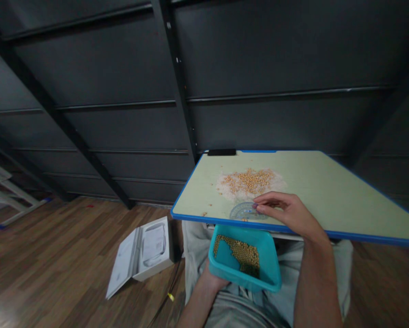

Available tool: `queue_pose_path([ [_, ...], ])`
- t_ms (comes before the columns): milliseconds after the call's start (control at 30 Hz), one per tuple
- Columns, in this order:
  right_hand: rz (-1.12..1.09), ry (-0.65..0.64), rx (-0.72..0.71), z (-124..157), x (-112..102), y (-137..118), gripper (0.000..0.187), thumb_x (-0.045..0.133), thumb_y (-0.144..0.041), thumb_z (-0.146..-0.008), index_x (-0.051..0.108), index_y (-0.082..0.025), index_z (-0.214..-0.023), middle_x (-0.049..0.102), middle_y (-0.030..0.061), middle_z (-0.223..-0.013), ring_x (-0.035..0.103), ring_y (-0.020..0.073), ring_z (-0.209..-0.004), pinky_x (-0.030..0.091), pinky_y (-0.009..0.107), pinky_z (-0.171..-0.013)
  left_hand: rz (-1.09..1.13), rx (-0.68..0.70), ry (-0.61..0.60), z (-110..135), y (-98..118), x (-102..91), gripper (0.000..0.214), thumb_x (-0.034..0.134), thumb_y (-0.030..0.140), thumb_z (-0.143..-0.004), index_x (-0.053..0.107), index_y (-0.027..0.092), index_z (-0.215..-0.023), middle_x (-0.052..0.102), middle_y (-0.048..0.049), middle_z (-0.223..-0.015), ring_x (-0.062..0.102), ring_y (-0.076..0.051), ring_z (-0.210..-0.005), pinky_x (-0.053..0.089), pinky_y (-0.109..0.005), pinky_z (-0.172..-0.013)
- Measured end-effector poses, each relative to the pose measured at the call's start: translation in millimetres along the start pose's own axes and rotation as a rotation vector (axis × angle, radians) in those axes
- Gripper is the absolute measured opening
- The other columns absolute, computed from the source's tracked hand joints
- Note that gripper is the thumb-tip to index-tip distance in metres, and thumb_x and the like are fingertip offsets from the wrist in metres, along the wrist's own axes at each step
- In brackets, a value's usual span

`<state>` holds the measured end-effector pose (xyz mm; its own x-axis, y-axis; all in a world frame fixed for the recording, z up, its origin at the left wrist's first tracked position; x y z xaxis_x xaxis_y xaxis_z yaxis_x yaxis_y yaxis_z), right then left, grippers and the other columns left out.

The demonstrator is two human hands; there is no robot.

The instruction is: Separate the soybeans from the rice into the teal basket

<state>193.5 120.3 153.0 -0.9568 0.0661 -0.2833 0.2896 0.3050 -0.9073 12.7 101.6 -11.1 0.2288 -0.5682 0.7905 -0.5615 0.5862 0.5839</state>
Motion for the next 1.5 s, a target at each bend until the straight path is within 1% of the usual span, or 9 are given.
queue_pose_path([
  [200, 0.043, -0.018, -0.016, 0, 0, -4, 0.019, 0.084, -0.039, -0.082, 0.085, -0.025, -0.094, 0.085, 0.0074, -0.099, 0.079, 0.0254, -0.092, 0.062, 0.040, -0.082, -0.025, -0.014, 0.062, 2, -3, -6.2, 0.055, 0.033, 0.044, -0.101, 0.085, 0.025, -0.097, 0.083, -0.0046, -0.124, 0.053, -0.029, -0.148, 0.031, -0.064, -0.125],
  [433, 0.063, -0.059, 0.019, 0, 1, -5, 0.018, 0.083, -0.037, -0.082, 0.085, -0.024, -0.095, 0.085, 0.0068, -0.096, 0.077, 0.0233, -0.083, 0.060, 0.037, -0.074, 0.059, 0.000, 0.029, 2, -6, -8.4, 0.044, 0.047, 0.047, -0.098, 0.085, 0.026, -0.101, 0.084, -0.0053, -0.124, 0.060, -0.030, -0.144, 0.032, -0.059, -0.130],
  [600, -0.004, 0.080, 0.019, -2, -5, 1, 0.019, 0.084, -0.037, -0.081, 0.085, -0.025, -0.095, 0.084, 0.0060, -0.094, 0.077, 0.0236, -0.084, 0.061, 0.039, -0.079, 0.071, 0.004, -0.013, 6, -9, -18.9, 0.043, 0.045, 0.046, -0.101, 0.084, 0.030, -0.112, 0.085, -0.0038, -0.122, 0.059, -0.027, -0.145, 0.032, -0.053, -0.130],
  [733, -0.034, 0.174, 0.017, -4, -11, 9, 0.021, 0.085, -0.038, -0.080, 0.084, -0.024, -0.095, 0.083, 0.0052, -0.091, 0.076, 0.0226, -0.081, 0.061, 0.040, -0.080, 0.069, 0.006, -0.028, 7, -10, -21.3, 0.044, 0.046, 0.050, -0.100, 0.084, 0.031, -0.111, 0.084, -0.0053, -0.124, 0.058, -0.027, -0.147, 0.030, -0.050, -0.132],
  [900, -0.029, 0.109, 0.036, -5, -7, 9, 0.020, 0.083, -0.038, -0.081, 0.084, -0.024, -0.096, 0.083, 0.0053, -0.088, 0.076, 0.0225, -0.079, 0.062, 0.040, -0.078, 0.065, -0.003, -0.053, 7, -7, -13.0, 0.046, 0.042, 0.049, -0.102, 0.084, 0.032, -0.113, 0.083, -0.0039, -0.128, 0.053, -0.027, -0.151, 0.026, -0.052, -0.133],
  [1033, -0.026, 0.072, 0.050, -4, -5, 5, 0.021, 0.082, -0.038, -0.082, 0.084, -0.024, -0.097, 0.083, 0.0059, -0.089, 0.076, 0.0226, -0.079, 0.063, 0.041, -0.078, 0.068, -0.014, -0.027, 6, -7, -10.5, 0.047, 0.040, 0.046, -0.102, 0.082, 0.033, -0.118, 0.078, -0.0018, -0.138, 0.049, -0.027, -0.155, 0.028, -0.052, -0.132],
  [1133, -0.022, 0.049, 0.067, -3, -4, 5, 0.021, 0.082, -0.038, -0.082, 0.084, -0.024, -0.097, 0.084, 0.0067, -0.090, 0.077, 0.0233, -0.081, 0.064, 0.041, -0.077, 0.062, -0.012, -0.002, 5, -8, -13.0, 0.044, 0.043, 0.045, -0.100, 0.084, 0.034, -0.113, 0.077, 0.0004, -0.139, 0.047, -0.028, -0.156, 0.029, -0.052, -0.131],
  [1300, -0.047, -0.004, 0.077, 0, -1, 6, 0.019, 0.085, -0.036, -0.079, 0.084, -0.024, -0.093, 0.084, 0.0066, -0.092, 0.077, 0.0230, -0.081, 0.063, 0.038, -0.074, 0.036, -0.013, 0.025, 5, -10, -20.8, 0.048, 0.042, 0.046, -0.099, 0.084, 0.028, -0.111, 0.078, -0.0049, -0.138, 0.045, -0.033, -0.156, 0.027, -0.060, -0.129],
  [1500, -0.030, -0.036, 0.073, 0, 1, 4, 0.019, 0.086, -0.037, -0.078, 0.084, -0.025, -0.092, 0.084, 0.0059, -0.092, 0.078, 0.0236, -0.085, 0.062, 0.039, -0.078, 0.086, -0.047, 0.056, 8, -13, -23.5, 0.048, 0.039, 0.045, -0.101, 0.083, 0.033, -0.114, 0.078, -0.0004, -0.138, 0.047, -0.027, -0.156, 0.025, -0.053, -0.132],
])
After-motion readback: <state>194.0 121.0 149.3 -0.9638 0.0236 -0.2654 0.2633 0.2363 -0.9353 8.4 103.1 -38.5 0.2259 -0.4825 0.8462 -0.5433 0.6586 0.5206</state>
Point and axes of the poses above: each hand's wrist, its own z-axis away from the middle knuckle, its own x-axis out of the palm, y = z × x, the point moved 6 cm from there along -z, towards the middle knuckle
